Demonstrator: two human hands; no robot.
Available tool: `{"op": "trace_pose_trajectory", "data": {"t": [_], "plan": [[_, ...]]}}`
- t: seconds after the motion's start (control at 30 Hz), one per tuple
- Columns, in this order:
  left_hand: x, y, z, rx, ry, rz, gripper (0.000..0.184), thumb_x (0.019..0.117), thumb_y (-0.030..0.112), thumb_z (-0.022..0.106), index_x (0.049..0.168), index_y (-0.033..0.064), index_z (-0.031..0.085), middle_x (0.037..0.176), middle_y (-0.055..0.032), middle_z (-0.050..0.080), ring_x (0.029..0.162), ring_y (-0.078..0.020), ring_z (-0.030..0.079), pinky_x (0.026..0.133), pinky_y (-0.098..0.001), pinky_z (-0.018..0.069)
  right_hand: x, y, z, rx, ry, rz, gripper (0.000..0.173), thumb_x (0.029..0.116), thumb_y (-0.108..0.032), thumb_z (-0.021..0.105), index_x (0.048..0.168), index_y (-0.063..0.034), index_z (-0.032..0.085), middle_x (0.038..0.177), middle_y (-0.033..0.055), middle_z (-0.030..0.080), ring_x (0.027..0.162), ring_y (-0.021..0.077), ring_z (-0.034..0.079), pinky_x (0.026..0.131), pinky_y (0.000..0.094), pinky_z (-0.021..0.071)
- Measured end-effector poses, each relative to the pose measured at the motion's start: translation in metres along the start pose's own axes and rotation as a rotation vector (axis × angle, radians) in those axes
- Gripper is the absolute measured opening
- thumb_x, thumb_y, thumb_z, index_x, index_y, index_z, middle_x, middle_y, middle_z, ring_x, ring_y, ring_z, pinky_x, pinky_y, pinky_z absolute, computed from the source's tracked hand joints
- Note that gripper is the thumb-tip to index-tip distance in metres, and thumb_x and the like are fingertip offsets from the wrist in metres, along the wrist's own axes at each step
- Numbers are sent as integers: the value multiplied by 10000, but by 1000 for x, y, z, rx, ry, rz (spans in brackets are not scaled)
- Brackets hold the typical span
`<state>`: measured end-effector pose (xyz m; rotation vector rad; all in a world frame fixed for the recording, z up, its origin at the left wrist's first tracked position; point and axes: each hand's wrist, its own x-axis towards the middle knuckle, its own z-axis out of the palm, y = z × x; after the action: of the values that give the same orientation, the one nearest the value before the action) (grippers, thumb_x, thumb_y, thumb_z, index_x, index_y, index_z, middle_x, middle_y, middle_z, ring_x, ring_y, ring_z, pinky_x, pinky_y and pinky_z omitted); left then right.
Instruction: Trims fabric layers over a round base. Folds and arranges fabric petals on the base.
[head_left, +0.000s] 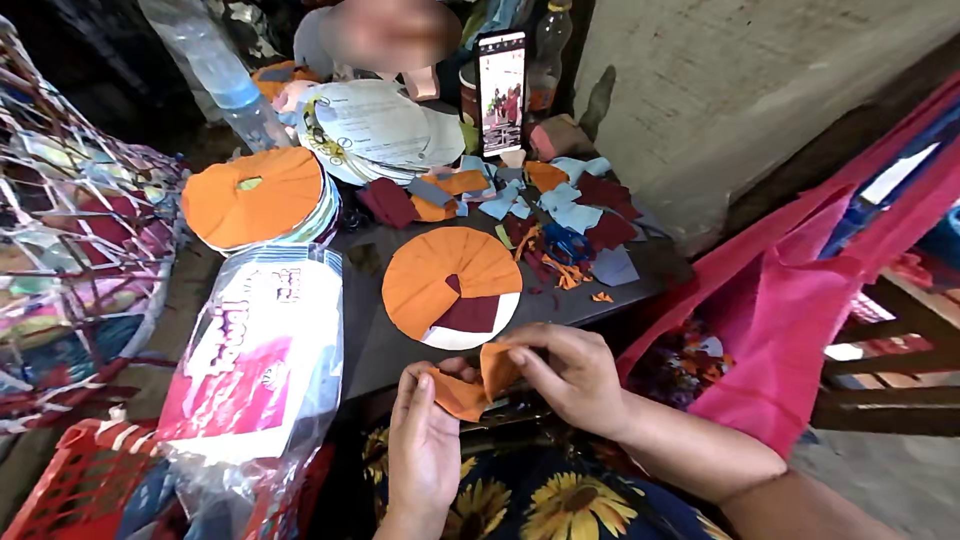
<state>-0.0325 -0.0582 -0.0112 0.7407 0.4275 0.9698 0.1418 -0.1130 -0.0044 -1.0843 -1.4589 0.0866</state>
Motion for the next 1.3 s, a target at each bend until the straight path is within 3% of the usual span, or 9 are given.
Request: {"op": "trace_pose_trajectory", "data": {"t": [0.13,0.23,0.33,0.4,0.47,0.57,0.7,0.97,1.3], "plan": [[2,-1,-10,11,-69,-66,225,1038,282,515,973,157,691,982,-4,708,702,-34,648,638,-167,546,5,-4,-3,173,-25,228,147,986,-56,585,1039,55,667,948,13,725,851,-64,655,789,125,557],[0,-2,-10,187,-148,-96,308,992,434,607,1116,155,649,1006,66,685,575,58,535,524,-93,458,3,-5,-1,271,-56,326,86,950,-27,607,1014,19,641,932,-26,703,837,-60,650,769,136,559],[-4,-2,-5,405,-211,-94,553,910,508,690,1275,117,550,1132,104,650,802,64,612,662,-116,519,0,-7,2,329,-67,354,67,937,-12,619,1003,-2,627,946,-35,701,858,-51,658,782,147,567],[-7,-1,-4,484,-252,-107,483,939,328,693,1294,57,509,1156,84,644,955,33,648,804,-159,560,-2,-7,2,350,-76,359,67,933,-17,629,999,-6,626,944,-37,701,861,-47,659,785,153,570],[-8,-2,-3,546,-235,-91,264,961,149,634,1193,39,573,1044,73,689,924,17,671,815,-179,569,-3,-5,1,360,-94,366,70,930,-31,648,994,-11,626,939,-39,699,858,-45,659,781,155,570],[-7,-5,-6,674,-201,-30,116,972,104,599,1061,43,642,898,71,687,824,19,662,755,-166,559,-3,-3,-3,342,-144,387,96,931,-58,667,1009,-13,636,950,-43,694,868,-49,649,788,146,558],[-7,-6,-10,833,-191,63,129,956,100,619,1045,17,662,886,42,688,781,29,654,701,-143,555,-1,-3,-9,299,-190,440,278,920,-35,651,1180,63,664,1043,10,721,925,-38,663,834,145,561],[-10,-5,-9,935,-188,136,157,964,106,605,1040,-11,676,883,23,697,771,65,641,693,-105,535,-2,2,-13,264,-230,422,134,941,-86,660,1000,23,710,965,-14,713,877,-69,643,799,113,540],[-13,-5,-14,1031,-164,158,158,965,121,600,999,7,703,825,23,685,695,76,606,631,-85,498,0,6,-17,243,-266,433,131,955,-119,668,982,0,715,928,-47,705,853,-86,628,782,99,526]]}}
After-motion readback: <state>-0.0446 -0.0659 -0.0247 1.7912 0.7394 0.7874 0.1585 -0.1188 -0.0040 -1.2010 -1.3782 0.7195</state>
